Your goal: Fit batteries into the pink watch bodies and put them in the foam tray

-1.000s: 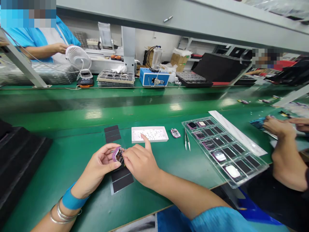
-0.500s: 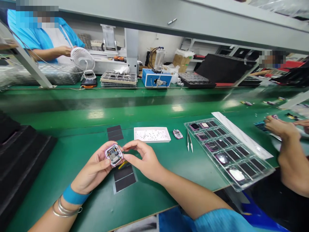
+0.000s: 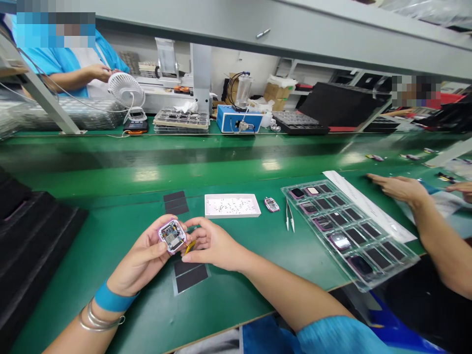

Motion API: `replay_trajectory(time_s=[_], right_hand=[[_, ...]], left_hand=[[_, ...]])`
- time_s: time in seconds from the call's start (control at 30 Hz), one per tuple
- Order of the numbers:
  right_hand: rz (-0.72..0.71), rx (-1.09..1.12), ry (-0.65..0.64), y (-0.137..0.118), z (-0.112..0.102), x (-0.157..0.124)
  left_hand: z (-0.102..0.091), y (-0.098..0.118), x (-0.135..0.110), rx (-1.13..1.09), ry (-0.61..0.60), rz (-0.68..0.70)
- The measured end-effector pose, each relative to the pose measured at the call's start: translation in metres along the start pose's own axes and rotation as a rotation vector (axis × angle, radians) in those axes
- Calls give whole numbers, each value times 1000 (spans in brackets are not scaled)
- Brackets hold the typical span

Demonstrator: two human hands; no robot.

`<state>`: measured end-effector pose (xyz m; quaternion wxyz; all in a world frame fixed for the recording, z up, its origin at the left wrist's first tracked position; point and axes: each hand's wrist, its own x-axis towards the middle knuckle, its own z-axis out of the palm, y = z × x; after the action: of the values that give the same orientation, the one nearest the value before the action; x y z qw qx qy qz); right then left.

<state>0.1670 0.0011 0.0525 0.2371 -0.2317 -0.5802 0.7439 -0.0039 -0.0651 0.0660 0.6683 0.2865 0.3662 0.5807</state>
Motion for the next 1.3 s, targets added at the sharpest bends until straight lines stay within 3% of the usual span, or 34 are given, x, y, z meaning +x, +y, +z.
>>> replay_trajectory(time_s=[0.23,0.5,0.77,1.03,1.3], right_hand=[[-29,25,20,-8,0,-3],[-141,212,101,-18,-3,-6],[-232,185,163,-20,-2,-8],[-486,-84,176,-23,-3,-10],[-673,-556,292,-27,2,-18]], left_hand=[[0,3,-1,-11,-32,14],[-1,4,-1,-23,-51,35],[-5,2,-3,-30,-69,-6],[-5,2,-2,11,-124,-79],[1,3,-2,72,-170,-169]])
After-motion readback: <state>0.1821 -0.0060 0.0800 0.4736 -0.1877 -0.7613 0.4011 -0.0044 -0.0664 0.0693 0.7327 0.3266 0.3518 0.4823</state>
